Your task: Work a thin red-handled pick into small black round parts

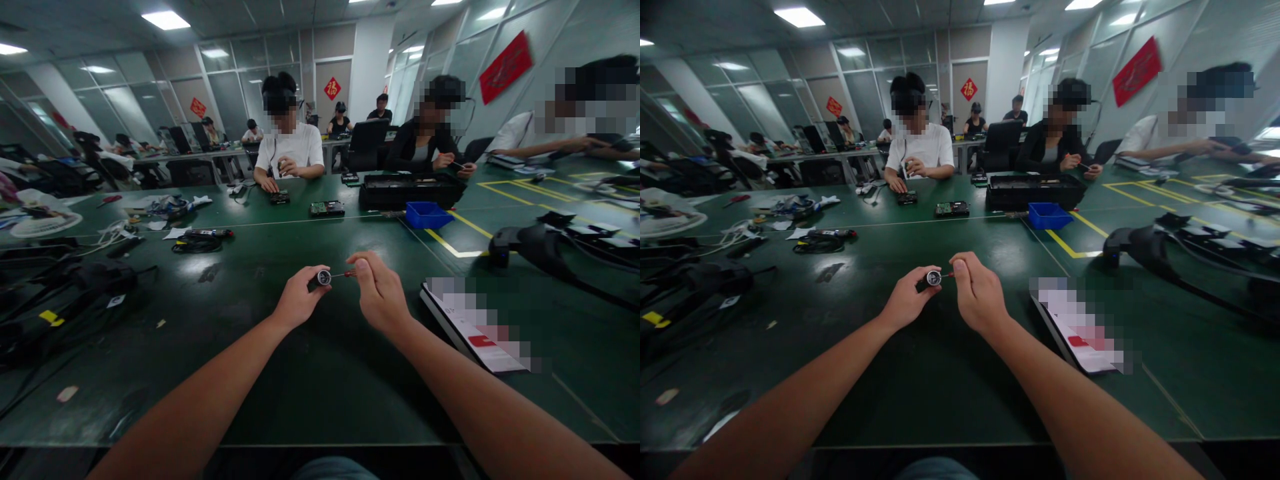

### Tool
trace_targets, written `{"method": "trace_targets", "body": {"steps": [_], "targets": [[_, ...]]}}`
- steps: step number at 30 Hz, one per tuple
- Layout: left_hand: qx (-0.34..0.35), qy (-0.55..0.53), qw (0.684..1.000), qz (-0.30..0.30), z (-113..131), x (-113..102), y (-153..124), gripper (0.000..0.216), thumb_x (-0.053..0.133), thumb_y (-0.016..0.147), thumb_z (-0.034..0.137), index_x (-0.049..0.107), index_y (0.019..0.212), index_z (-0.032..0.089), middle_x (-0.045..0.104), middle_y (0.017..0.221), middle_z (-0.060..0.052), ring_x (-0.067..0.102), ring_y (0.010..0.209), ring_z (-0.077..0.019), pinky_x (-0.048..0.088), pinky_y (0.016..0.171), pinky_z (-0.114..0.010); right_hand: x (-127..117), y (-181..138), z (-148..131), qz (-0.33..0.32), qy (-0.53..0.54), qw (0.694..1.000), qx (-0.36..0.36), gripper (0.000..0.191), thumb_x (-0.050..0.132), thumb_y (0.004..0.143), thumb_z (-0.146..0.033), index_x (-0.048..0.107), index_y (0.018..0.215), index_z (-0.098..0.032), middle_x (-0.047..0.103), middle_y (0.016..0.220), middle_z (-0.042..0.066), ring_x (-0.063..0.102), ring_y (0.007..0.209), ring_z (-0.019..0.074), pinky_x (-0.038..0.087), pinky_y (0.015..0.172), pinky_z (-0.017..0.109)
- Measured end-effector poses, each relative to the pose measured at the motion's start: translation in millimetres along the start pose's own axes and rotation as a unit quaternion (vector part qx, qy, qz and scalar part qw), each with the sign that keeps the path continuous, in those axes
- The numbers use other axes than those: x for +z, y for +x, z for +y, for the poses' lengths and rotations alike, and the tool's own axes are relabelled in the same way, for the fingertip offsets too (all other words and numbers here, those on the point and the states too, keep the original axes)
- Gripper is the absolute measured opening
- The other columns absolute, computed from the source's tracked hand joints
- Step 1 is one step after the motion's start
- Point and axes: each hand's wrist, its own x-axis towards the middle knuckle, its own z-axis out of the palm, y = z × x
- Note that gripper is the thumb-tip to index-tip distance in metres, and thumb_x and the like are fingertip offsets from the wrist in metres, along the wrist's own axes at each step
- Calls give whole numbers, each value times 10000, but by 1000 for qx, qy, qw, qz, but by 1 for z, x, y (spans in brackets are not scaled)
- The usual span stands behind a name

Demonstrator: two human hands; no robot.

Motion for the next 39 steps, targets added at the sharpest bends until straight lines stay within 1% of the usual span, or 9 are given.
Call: {"method": "trace_targets", "body": {"steps": [4, 6, 11, 16, 19, 21, 27, 33, 39], "targets": [[-11, -10, 1000, 14, 1, 1, 1, 353, 708, 864, 203, 671, 1213, 232, 681, 1239, -63, 622, 1167, -242, 457, 1057, -416, 4, 1, 4, 52, 56, 996, 43, 210, 450, 1012, -379, 583, 1072, -227, 690, 834, 29, 662, 752, 195, 497, 705, 341], [-24, -16, 999, 24, 1, 2, 1, 358, 704, 863, 196, 671, 1218, 226, 676, 1265, -70, 618, 1180, -249, 456, 1062, -427, 7, 2, 6, 75, 93, 990, 74, 214, 474, 999, -392, 597, 1026, -218, 701, 840, 40, 667, 765, 196, 521, 725, 354], [-38, -17, 998, 38, 4, -2, 4, 379, 684, 869, 173, 660, 1244, 226, 676, 1276, -73, 621, 1177, -250, 462, 1058, -438, 13, 7, 15, 78, 188, 970, 132, 285, 486, 984, -451, 627, 975, -204, 699, 827, 45, 666, 743, 184, 552, 731, 365], [53, 68, 996, -26, 8, -12, 9, 356, 671, 881, 158, 680, 1225, 248, 694, 1243, -57, 604, 1190, -250, 435, 1076, -460, 21, 11, 36, 101, 279, 930, 218, 329, 466, 960, -519, 593, 890, -223, 631, 735, 15, 628, 638, 171, 567, 640, 348], [54, 104, 991, -67, 6, -12, 11, 358, 666, 883, 149, 685, 1224, 257, 697, 1235, -60, 612, 1162, -261, 442, 1049, -475, 22, 12, 43, 125, 263, 915, 279, 308, 497, 939, -496, 584, 819, -226, 603, 690, 10, 596, 596, 171, 541, 563, 328], [49, 118, 988, -86, 4, -10, 11, 356, 663, 887, 154, 683, 1228, 255, 697, 1235, -61, 616, 1148, -268, 438, 1044, -486, 20, 12, 41, 132, 226, 926, 271, 302, 503, 942, -486, 593, 825, -223, 607, 691, 9, 603, 622, 178, 526, 566, 322], [52, 128, 987, -83, 1, -6, 11, 365, 676, 884, 173, 674, 1241, 247, 700, 1214, -65, 623, 1122, -269, 437, 1028, -478, 13, 7, 24, 121, 86, 975, 166, 290, 410, 1007, -438, 575, 895, -227, 610, 723, 4, 586, 666, 181, 468, 654, 343], [57, 141, 985, -79, -1, -4, 10, 391, 679, 895, 216, 649, 1283, 263, 701, 1184, -58, 625, 1108, -263, 430, 1031, -480, 12, 5, 18, 85, 34, 989, 113, 267, 387, 1023, -406, 561, 938, -223, 657, 776, 29, 609, 698, 191, 450, 672, 341], [69, 183, 975, -103, 1, -4, 10, 417, 665, 912, 211, 616, 1322, 263, 695, 1193, -45, 612, 1125, -241, 415, 1042, -477, 12, 6, 17, 60, -38, 996, 55, 243, 376, 1014, -378, 545, 946, -217, 678, 789, 51, 642, 722, 216, 442, 689, 344]]}}
